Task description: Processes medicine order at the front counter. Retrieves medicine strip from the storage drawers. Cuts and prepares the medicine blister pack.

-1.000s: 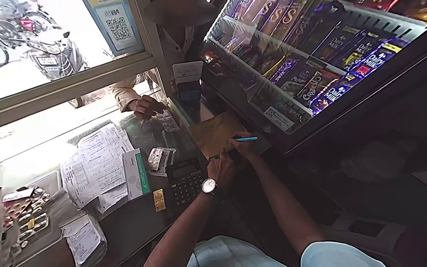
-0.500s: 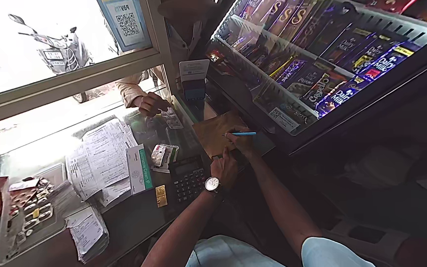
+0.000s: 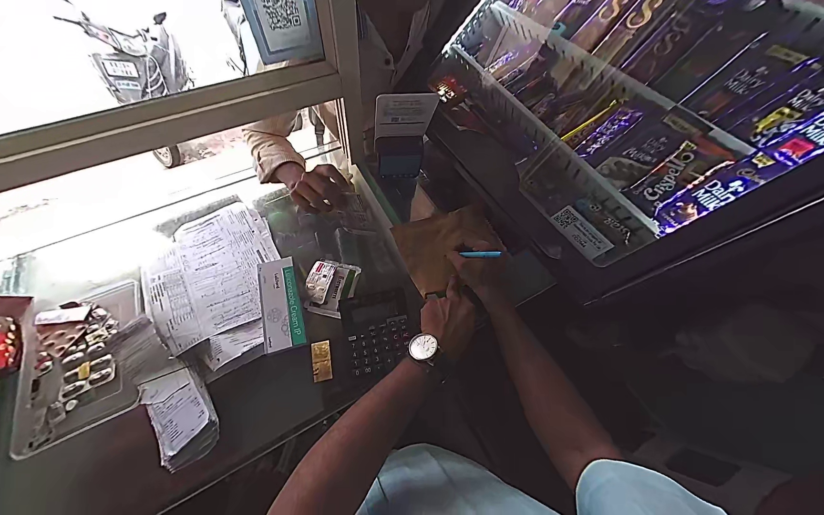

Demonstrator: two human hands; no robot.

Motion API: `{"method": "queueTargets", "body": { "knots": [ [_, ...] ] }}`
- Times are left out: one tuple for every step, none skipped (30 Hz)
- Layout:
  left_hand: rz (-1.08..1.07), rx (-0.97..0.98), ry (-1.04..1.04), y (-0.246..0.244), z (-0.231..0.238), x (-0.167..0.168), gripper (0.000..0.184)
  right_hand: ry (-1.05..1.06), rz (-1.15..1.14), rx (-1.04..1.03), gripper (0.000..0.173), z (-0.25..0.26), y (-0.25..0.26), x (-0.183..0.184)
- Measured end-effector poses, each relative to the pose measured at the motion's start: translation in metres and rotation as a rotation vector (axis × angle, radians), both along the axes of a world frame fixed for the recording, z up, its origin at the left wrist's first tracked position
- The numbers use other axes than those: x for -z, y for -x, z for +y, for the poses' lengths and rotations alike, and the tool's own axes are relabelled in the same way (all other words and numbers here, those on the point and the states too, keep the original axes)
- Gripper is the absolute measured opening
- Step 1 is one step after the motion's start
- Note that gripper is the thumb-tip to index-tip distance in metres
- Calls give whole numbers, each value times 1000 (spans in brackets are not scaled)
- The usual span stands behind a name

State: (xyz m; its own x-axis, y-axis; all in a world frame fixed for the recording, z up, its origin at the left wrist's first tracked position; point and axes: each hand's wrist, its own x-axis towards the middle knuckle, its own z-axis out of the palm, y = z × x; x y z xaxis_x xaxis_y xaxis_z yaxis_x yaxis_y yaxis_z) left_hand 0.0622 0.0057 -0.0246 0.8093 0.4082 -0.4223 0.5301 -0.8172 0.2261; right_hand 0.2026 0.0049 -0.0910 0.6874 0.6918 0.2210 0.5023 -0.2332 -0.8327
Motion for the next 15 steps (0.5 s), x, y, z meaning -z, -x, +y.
{"method": "queueTargets", "body": {
  "knots": [
    [-5, -3, 19, -1, -1, -1, 46, 6, -8, 11, 9, -3, 0, -2],
    [-17, -15, 49, 1, 0, -2, 46, -17, -7, -6, 8, -3, 2, -2],
    [-31, -18, 70, 5, 2, -3, 44, -82, 3, -33, 6, -2, 3, 1],
    [-67, -14, 85, 9, 4, -4, 42, -171, 24, -49, 4, -2, 0, 7],
    [-116, 6, 81, 15, 3, -5, 42, -252, 76, -51, 2, -4, -2, 10],
    [-187, 45, 52, 24, 0, -7, 45, -309, 144, -43, 3, -5, -4, 10],
    [-288, 76, 16, 38, -4, -12, 49, -352, 209, -33, 6, -5, -7, 9],
    [-414, 81, -4, 57, -10, -17, 49, -381, 270, -25, 8, -5, -9, 10],
    [-560, 56, -31, 81, -16, -21, 43, -397, 325, -21, 10, -5, -10, 12],
    [-701, -6, -84, 107, -20, -23, 33, -403, 354, -23, 11, -6, -12, 13],
    [-779, -100, -175, 133, -20, -22, 23, -401, 371, -31, 12, -6, -14, 12],
    [-804, -220, -278, 158, -16, -19, 20, -402, 390, -35, 12, -5, -15, 11],
    [-772, -353, -359, 183, -9, -16, 23, -410, 412, -37, 12, -3, -13, 11],
    [-697, -481, -416, 204, 1, -11, 27, -428, 432, -35, 12, -1, -11, 11],
    [-612, -590, -419, 219, 10, -7, 32, -454, 443, -27, 13, -2, -11, 12]
  ]
}}
